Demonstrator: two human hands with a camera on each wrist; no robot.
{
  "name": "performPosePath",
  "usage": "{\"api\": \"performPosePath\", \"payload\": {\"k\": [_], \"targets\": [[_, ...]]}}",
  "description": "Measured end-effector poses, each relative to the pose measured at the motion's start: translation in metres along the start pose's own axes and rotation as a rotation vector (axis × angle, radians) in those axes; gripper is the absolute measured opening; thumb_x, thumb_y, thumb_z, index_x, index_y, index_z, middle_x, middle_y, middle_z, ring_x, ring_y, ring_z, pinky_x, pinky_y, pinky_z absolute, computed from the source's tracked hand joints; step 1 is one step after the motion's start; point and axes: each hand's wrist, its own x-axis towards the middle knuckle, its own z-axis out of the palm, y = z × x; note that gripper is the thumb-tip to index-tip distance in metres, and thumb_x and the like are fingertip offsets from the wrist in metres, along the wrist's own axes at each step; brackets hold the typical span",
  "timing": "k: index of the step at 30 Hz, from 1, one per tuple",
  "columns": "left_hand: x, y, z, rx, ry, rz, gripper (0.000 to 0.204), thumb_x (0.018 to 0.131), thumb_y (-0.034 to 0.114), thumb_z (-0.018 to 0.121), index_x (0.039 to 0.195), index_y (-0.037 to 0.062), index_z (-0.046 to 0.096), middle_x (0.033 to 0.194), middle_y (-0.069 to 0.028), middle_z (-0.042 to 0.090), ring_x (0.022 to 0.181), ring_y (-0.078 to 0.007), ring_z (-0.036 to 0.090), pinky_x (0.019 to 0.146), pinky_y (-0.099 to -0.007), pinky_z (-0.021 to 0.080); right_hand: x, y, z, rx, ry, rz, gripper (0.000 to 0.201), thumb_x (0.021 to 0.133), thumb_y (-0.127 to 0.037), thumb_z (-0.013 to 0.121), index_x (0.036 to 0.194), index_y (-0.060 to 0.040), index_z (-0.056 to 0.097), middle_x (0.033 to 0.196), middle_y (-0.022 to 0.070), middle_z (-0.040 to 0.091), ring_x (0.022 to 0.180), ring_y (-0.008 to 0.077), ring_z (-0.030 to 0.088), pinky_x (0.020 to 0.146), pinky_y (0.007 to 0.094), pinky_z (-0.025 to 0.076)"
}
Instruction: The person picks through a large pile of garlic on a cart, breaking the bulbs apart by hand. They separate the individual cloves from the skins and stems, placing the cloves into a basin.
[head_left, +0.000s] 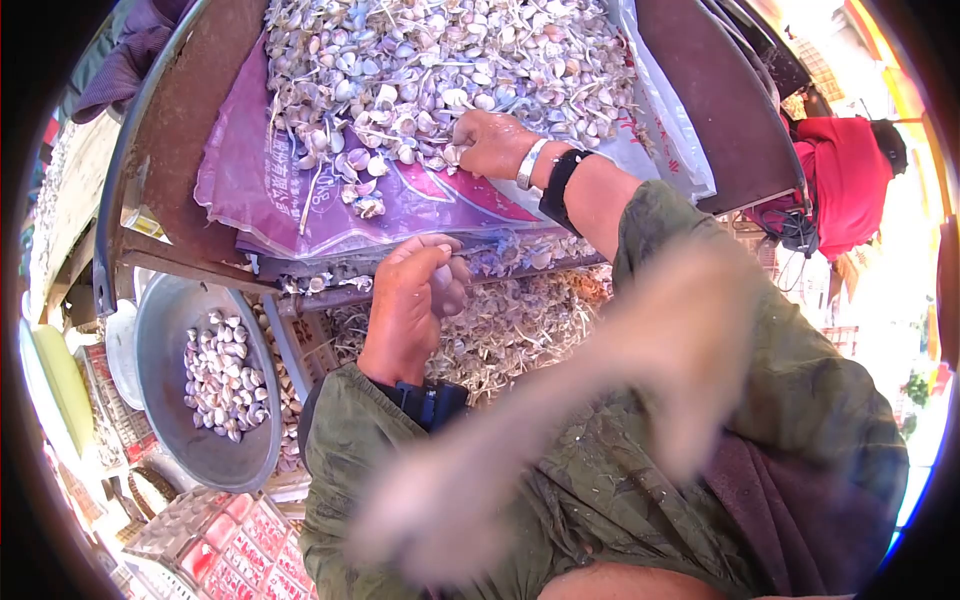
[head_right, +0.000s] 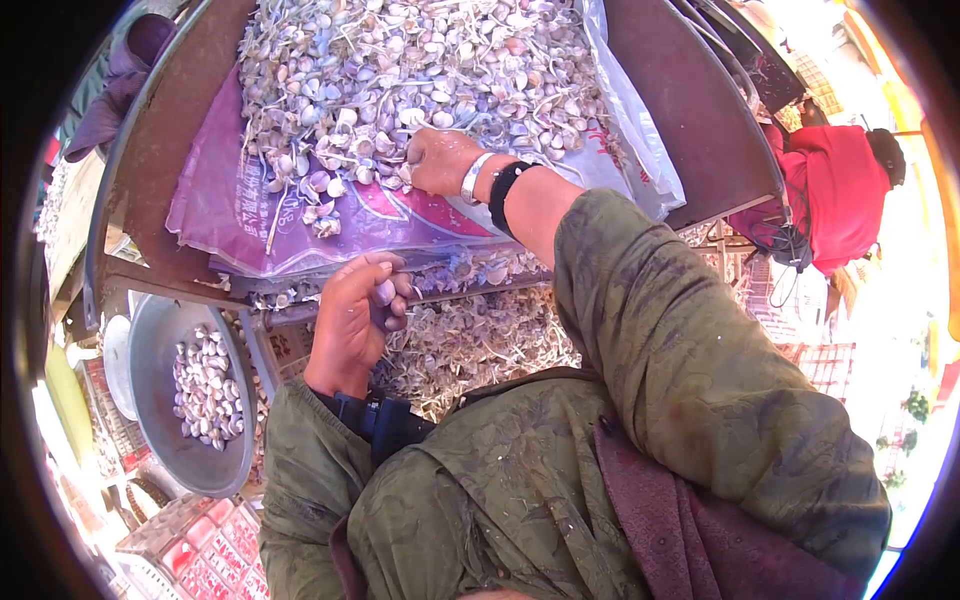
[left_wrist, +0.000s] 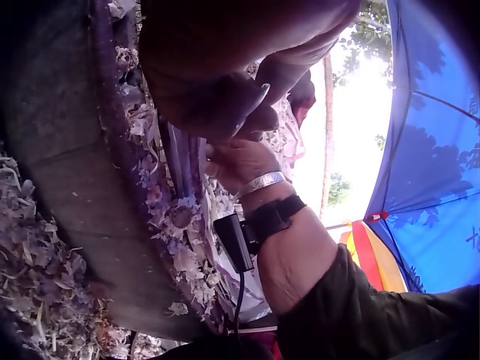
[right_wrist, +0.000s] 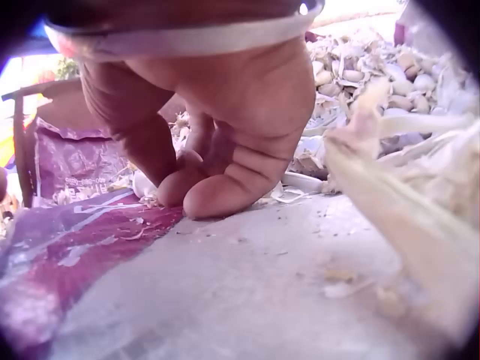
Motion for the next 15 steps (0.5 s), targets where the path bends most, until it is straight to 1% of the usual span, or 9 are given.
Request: {"api": "performPosePath", "payload": {"k": [1,2,5,6,9,10,13,15], "targets": [[0.001,0.001,0.001,0.004,0.016,0.012,0.018,0.088,0.016,0.055,0.1,0.0027,0.057,0.074,-0.0073,0.06,0.055,-0.0109,0.052,0.046,-0.0241,0.036,-0.008,-0.009,-0.006,0.162,-0.065,0.132,0.021,0.08,-0.014,0.064,0.097,-0.002,0.063,0.087,0.0135,0.069,0.072,0.0229,0.07,0.06,0.0353,0.055],[0.001,0.001,0.002,0.007,0.031,0.022,0.02,0.089,0.018,0.056,0.102,0.0036,0.057,0.074,-0.0068,0.059,0.055,-0.0106,0.051,0.046,-0.0239,0.036,-0.016,-0.016,-0.012,0.239,-0.125,0.108,0.022,0.08,-0.009,0.065,0.101,-0.0033,0.061,0.082,0.0065,0.065,0.063,0.0117,0.064,0.051,0.0259,0.052],[0.004,0.001,0.009,0.023,0.054,0.036,0.022,0.092,0.024,0.058,0.104,0.0061,0.056,0.073,-0.0045,0.058,0.053,-0.0097,0.048,0.045,-0.0234,0.035,-0.047,-0.029,-0.017,0.243,-0.243,-0.08,0.022,0.08,-0.009,0.064,0.101,-0.0029,0.062,0.082,0.0073,0.065,0.063,0.0129,0.064,0.051,0.026,0.051],[0.004,0.001,0.011,0.032,0.059,0.039,0.023,0.093,0.027,0.058,0.104,0.0068,0.056,0.072,-0.0037,0.057,0.053,-0.0094,0.047,0.045,-0.0232,0.034,-0.053,-0.031,-0.012,0.19,-0.271,-0.167,0.021,0.079,-0.007,0.064,0.099,-0.0026,0.063,0.083,0.008,0.066,0.063,0.0128,0.063,0.052,0.0269,0.051],[0.008,-0.004,0.012,0.098,-0.05,0.111,0.022,0.095,0.028,0.058,0.103,0.0076,0.056,0.069,-0.0012,0.055,0.052,-0.0078,0.044,0.045,-0.0212,0.033,-0.074,-0.032,-0.005,0.07,-0.24,-0.545,0.018,0.077,-0.005,0.065,0.095,-0.0024,0.064,0.082,0.0079,0.066,0.063,0.0122,0.063,0.053,0.0269,0.051],[0.007,-0.004,0.011,0.073,-0.041,0.07,0.018,0.095,0.026,0.059,0.098,0.0082,0.056,0.068,-0.0001,0.053,0.05,-0.0063,0.043,0.043,-0.0198,0.031,-0.078,-0.035,-0.003,-0.009,-0.181,-0.586,0.019,0.075,-0.005,0.067,0.094,-0.0019,0.064,0.08,0.0079,0.066,0.064,0.0121,0.063,0.056,0.0285,0.051],[0.003,-0.002,0.011,0.067,0.006,0.071,0.017,0.095,0.025,0.058,0.093,0.0082,0.056,0.066,-0.0009,0.053,0.047,-0.0061,0.04,0.041,-0.0198,0.03,-0.094,-0.049,-0.008,0.206,-0.282,-0.265,0.019,0.075,-0.007,0.068,0.093,-0.0017,0.063,0.077,0.0081,0.066,0.066,0.0128,0.063,0.057,0.0309,0.051],[0.003,-0.003,0.005,-0.054,-0.005,0.063,0.017,0.095,0.024,0.058,0.091,0.0079,0.056,0.064,-0.0017,0.053,0.044,-0.0066,0.039,0.04,-0.0203,0.03,-0.101,-0.051,-0.005,0.361,-0.283,-0.149,0.019,0.074,-0.007,0.068,0.092,-0.002,0.063,0.077,0.0082,0.065,0.066,0.013,0.063,0.057,0.0313,0.05]]}}
